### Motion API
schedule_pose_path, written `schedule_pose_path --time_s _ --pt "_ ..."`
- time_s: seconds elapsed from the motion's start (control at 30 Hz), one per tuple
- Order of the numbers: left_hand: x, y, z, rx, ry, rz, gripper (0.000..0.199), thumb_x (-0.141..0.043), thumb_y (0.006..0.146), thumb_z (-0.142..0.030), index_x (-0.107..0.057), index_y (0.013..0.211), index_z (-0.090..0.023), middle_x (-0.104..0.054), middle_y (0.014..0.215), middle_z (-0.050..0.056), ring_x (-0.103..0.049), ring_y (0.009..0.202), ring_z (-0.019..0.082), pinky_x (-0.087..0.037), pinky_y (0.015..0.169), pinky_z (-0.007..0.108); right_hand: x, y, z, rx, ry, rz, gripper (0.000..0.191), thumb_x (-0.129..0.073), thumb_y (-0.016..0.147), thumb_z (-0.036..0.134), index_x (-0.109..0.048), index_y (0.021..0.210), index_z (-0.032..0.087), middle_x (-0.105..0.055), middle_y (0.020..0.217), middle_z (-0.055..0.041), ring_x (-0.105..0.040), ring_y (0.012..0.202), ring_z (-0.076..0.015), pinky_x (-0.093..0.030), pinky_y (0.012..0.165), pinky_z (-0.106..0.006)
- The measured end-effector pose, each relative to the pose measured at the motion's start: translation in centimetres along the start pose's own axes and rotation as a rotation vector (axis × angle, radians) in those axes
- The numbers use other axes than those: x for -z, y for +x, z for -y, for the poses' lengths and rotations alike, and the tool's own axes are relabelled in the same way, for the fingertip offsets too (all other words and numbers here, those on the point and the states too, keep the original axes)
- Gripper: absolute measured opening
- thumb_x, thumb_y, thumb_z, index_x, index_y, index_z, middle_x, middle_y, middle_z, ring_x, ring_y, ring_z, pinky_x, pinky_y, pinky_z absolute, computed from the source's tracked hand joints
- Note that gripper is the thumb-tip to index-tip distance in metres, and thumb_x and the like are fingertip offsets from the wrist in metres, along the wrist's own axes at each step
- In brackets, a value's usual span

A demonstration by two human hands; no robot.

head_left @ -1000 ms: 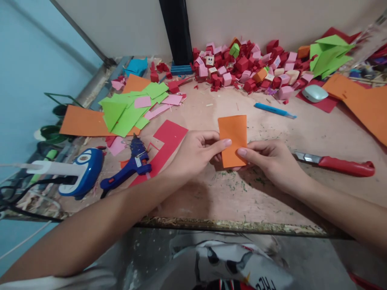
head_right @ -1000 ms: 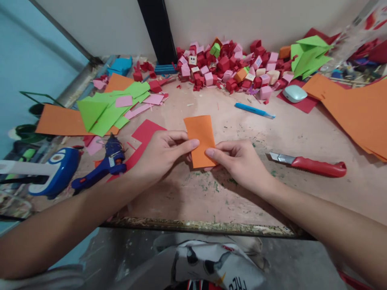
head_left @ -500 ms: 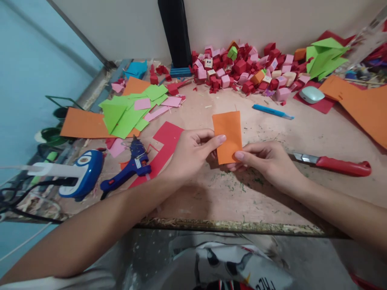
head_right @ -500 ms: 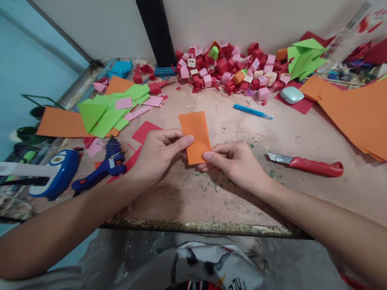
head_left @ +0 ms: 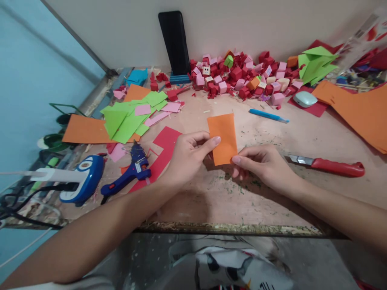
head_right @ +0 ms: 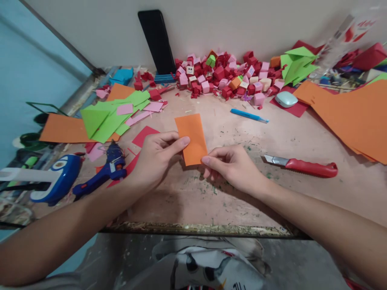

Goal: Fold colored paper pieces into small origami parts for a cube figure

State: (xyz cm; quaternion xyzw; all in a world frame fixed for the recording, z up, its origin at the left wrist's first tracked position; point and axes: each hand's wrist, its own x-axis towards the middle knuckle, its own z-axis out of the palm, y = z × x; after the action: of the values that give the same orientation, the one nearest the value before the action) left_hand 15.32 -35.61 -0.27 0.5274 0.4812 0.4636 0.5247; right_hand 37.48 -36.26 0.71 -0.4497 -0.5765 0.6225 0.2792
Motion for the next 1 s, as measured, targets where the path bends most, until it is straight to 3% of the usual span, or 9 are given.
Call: schedule_pose_path --time_s 0.27,0.4,0.63,0.87,1.0 --pt "0.24 0.21 -0.08 -0.011 0.010 -0.034 0.031 -0.081 0.090 -0.045 -0.074 0.081 -0.017 -0.073 0.084 0.004 -0.067 0.073 0.016 -0.053 0.065 0.026 0.28 -0.01 0.01 0.036 0.001 0.061 0.033 -0.077 0.095 0.042 -0.081 0.074 0.017 -0.076 0.069 -0.0058 -0.062 0.057 -0.0118 -0.050 0.055 -0.025" --pt "0.14 0.18 -0.29 0.002 0.034 0.035 0.031 -0.080 0.091 -0.044 -0.073 0.079 -0.016 -0.069 0.079 0.002 -0.062 0.071 0.014 -0.048 0.064 0.025 0.33 -0.08 0.05 0.051 0.011 0.050 0.033 -0.082 0.091 0.046 -0.081 0.076 0.016 -0.077 0.072 -0.0067 -0.064 0.060 -0.0132 -0.050 0.058 -0.026" --pt "-0.31 -0.13 -0.68 0.007 0.072 0.134 0.034 -0.077 0.092 -0.043 -0.068 0.073 -0.016 -0.060 0.072 0.000 -0.054 0.068 0.013 -0.043 0.064 0.026 0.37 -0.10 -0.19 0.001 0.064 0.053 0.047 -0.082 0.090 0.053 -0.068 0.062 0.018 -0.071 0.063 -0.0044 -0.065 0.060 -0.0159 -0.050 0.059 -0.029" --pt "-0.30 -0.25 -0.78 -0.005 0.094 0.179 0.032 -0.076 0.093 -0.039 -0.068 0.072 -0.016 -0.060 0.071 -0.001 -0.053 0.068 0.012 -0.043 0.065 0.024 0.51 -0.10 0.06 0.055 -0.041 0.020 0.049 -0.074 0.096 0.050 -0.067 0.060 0.018 -0.063 0.060 -0.0015 -0.053 0.054 -0.0118 -0.041 0.054 -0.028" --pt "-0.34 -0.32 -0.58 0.033 0.055 0.203 0.029 -0.077 0.093 -0.041 -0.074 0.079 -0.016 -0.070 0.080 0.003 -0.062 0.075 0.015 -0.049 0.070 0.026 0.50 -0.10 0.06 0.073 -0.015 -0.014 0.050 -0.075 0.095 0.051 -0.065 0.061 0.018 -0.059 0.059 0.0000 -0.049 0.057 -0.0112 -0.039 0.056 -0.027"
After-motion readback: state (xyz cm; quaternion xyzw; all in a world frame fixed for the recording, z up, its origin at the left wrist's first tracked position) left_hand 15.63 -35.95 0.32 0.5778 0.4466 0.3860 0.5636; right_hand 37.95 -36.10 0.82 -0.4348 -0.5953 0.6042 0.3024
